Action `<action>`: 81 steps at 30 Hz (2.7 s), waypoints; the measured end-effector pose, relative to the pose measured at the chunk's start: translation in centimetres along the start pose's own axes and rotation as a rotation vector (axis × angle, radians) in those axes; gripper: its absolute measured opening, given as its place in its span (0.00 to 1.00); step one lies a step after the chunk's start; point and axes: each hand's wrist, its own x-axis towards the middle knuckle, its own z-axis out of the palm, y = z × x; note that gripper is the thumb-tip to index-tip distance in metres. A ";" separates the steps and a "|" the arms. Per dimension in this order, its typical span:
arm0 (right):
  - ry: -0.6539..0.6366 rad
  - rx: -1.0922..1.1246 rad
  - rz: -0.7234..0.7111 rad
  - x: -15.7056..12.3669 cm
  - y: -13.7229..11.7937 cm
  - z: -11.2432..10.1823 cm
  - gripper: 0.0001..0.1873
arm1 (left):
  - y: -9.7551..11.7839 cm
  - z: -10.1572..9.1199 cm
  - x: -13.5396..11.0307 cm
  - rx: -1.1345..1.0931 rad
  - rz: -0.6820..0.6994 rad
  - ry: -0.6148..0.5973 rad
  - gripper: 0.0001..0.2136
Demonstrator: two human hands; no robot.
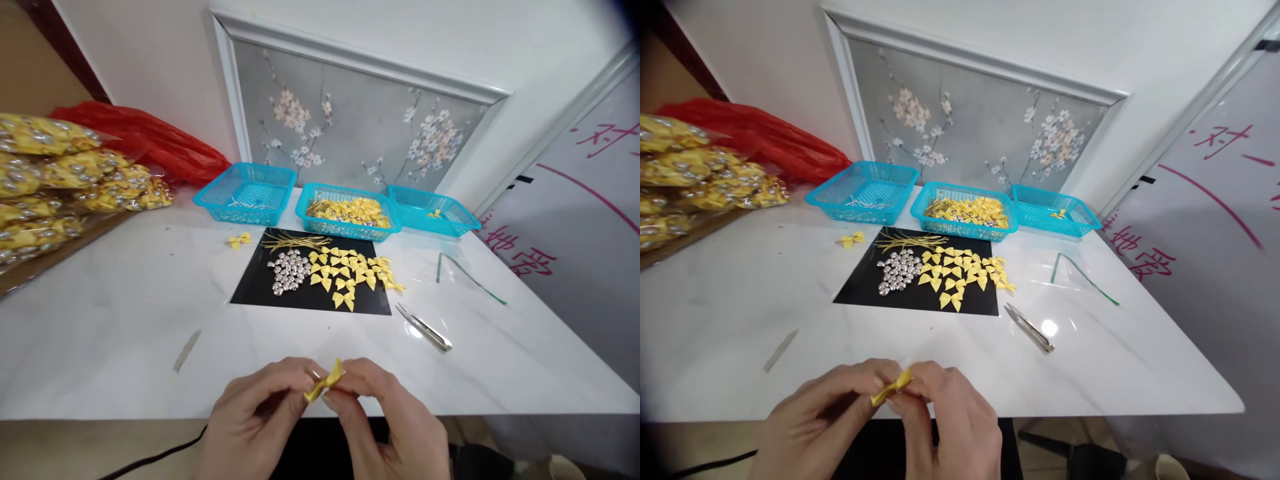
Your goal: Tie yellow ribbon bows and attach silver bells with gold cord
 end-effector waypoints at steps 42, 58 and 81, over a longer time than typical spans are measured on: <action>0.048 1.147 0.692 5.7 4.7 0.4 0.11 | 2.0 -0.6 -0.3 -0.530 -0.582 -0.263 0.09; 0.057 0.787 0.437 4.6 4.5 -0.4 0.09 | 2.5 -0.5 -0.3 -0.435 -0.496 -0.179 0.09; -0.438 0.212 0.227 1.6 0.4 -1.4 0.15 | 2.3 -0.1 -1.1 -0.221 -0.281 -0.194 0.04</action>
